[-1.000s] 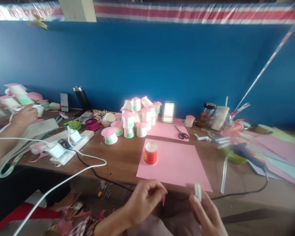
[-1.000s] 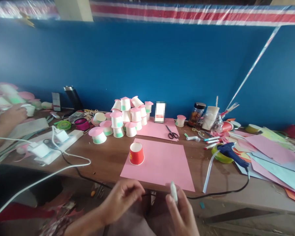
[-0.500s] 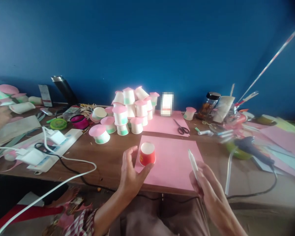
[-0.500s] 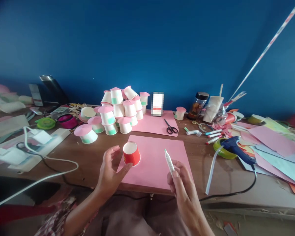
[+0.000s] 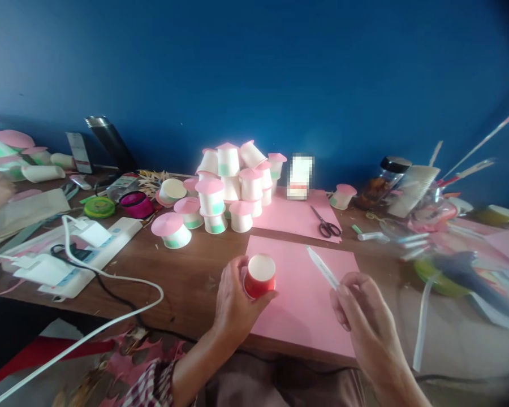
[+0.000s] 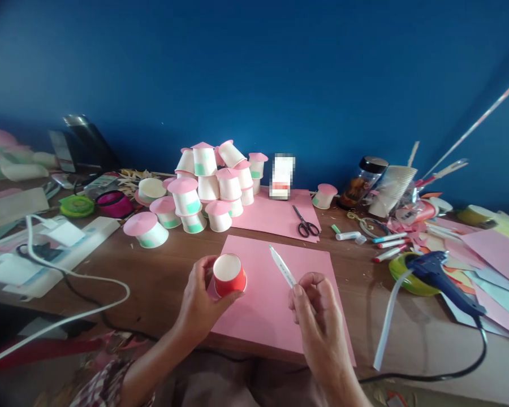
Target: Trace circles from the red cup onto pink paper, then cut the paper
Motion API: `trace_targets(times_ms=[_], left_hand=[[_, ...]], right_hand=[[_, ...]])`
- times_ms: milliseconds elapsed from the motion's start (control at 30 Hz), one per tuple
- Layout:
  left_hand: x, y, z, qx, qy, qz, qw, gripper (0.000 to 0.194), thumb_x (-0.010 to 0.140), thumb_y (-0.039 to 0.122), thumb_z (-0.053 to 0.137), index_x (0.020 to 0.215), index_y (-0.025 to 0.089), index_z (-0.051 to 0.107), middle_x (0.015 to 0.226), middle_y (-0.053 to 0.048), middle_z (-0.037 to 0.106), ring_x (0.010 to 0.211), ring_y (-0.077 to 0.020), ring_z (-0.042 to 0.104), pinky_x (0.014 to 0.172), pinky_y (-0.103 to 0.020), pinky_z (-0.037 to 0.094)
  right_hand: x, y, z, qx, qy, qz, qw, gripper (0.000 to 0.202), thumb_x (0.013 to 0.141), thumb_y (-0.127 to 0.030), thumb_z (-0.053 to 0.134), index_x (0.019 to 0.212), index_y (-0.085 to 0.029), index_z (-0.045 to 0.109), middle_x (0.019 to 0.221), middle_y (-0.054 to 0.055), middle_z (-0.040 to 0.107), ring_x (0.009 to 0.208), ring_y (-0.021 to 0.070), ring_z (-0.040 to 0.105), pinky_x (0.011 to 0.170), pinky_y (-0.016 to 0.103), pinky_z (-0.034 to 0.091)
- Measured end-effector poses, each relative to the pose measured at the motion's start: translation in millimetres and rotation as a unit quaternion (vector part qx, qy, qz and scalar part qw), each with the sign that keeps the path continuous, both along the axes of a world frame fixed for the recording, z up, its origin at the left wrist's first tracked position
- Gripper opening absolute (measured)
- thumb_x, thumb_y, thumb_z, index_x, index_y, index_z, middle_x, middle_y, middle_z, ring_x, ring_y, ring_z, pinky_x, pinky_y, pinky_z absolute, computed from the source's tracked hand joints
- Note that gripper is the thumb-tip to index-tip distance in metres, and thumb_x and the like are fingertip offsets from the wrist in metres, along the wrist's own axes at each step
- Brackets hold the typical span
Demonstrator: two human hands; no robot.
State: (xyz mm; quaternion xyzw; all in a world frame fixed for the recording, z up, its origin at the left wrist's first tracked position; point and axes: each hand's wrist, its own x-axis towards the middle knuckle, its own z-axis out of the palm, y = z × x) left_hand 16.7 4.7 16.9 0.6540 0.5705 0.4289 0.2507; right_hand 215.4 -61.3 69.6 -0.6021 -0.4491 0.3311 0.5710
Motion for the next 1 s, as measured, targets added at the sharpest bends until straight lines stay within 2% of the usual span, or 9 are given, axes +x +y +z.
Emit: trace_targets(times_ms=[100,267,333,433,567,700,833,1000], left_hand=[[0.0,-0.9,0.9,0.020,0.025,0.005,0.999,0.063,0.065,0.042,0.075,0.115,0.022,0.043,0.109,-0.008,0.055,0.100,-0.0248,0.057,0.085,-0.044,0.049],[-0.5,-3.8,1.8,0.031,0.050,-0.003,0.998,0.057,0.069,0.042,0.073,0.113,0.023,0.043,0.103,-0.006,0.056,0.094,-0.0223,0.057,0.079,-0.039,0.050],[-0.5,-3.5,1.4,0.045,0.053,-0.006,0.998,0.055,0.071,0.041,0.072,0.114,0.023,0.043,0.105,-0.006,0.054,0.096,-0.0222,0.056,0.081,-0.039,0.050],[-0.3,-2.6,0.9,0.064,0.055,0.002,0.996,0.054,0.071,0.037,0.073,0.114,0.022,0.044,0.107,-0.008,0.052,0.098,-0.0225,0.054,0.083,-0.039,0.049],[-1.3,-3.2,0.1,0.072,0.070,0.006,0.995,0.057,0.069,0.038,0.074,0.114,0.021,0.044,0.105,-0.009,0.051,0.096,-0.0236,0.053,0.081,-0.040,0.050],[-0.9,-5.1,-3.8,0.087,0.087,0.011,0.992,0.058,0.071,0.042,0.072,0.117,0.020,0.043,0.103,-0.010,0.052,0.093,-0.0244,0.054,0.077,-0.041,0.051],[3.4,-5.0,-8.8,0.097,0.075,0.035,0.992,0.052,0.080,0.049,0.060,0.120,0.018,0.045,0.101,-0.012,0.052,0.092,-0.0247,0.054,0.077,-0.041,0.049],[7.6,-4.1,-10.7,0.120,0.078,0.053,0.988,0.042,0.087,0.047,0.048,0.117,0.016,0.049,0.097,-0.012,0.053,0.088,-0.0240,0.054,0.076,-0.038,0.047]], right_hand=[[-2.7,10.9,1.7,-0.003,0.003,0.015,1.000,0.019,0.091,-0.041,0.053,0.088,-0.023,0.047,0.060,-0.005,0.048,0.051,0.0096,0.044,0.044,0.018,0.034],[-11.6,34.7,8.8,0.015,0.021,0.025,0.999,0.016,0.091,-0.039,0.054,0.089,-0.024,0.048,0.059,-0.006,0.050,0.052,0.0095,0.044,0.044,0.018,0.034],[-17.6,50.1,12.1,0.031,0.029,0.026,0.999,0.016,0.091,-0.037,0.054,0.099,-0.025,0.050,0.062,-0.005,0.053,0.056,0.0107,0.048,0.046,0.020,0.036],[-28.1,76.9,13.2,0.037,0.048,0.053,0.997,0.030,0.089,-0.036,0.058,0.116,-0.026,0.052,0.077,0.000,0.062,0.067,0.0133,0.055,0.054,0.023,0.042],[-41.3,102.7,2.3,0.009,0.070,0.093,0.993,0.018,0.089,-0.037,0.058,0.097,-0.021,0.062,0.085,0.003,0.064,0.078,0.0154,0.057,0.066,0.027,0.046],[-51.5,106.8,-14.5,0.020,0.046,0.084,0.995,0.018,0.094,-0.036,0.050,0.100,-0.021,0.059,0.082,0.002,0.063,0.069,0.0137,0.055,0.063,0.028,0.046],[-63.1,100.8,-22.9,0.058,-0.035,0.019,0.998,0.019,0.096,-0.035,0.044,0.101,-0.021,0.056,0.074,0.001,0.060,0.061,0.0140,0.053,0.058,0.029,0.046],[-75.3,92.5,-26.1,0.010,-0.046,-0.044,0.998,0.020,0.096,-0.034,0.043,0.108,-0.021,0.052,0.072,0.000,0.058,0.063,0.0152,0.056,0.061,0.030,0.046]])
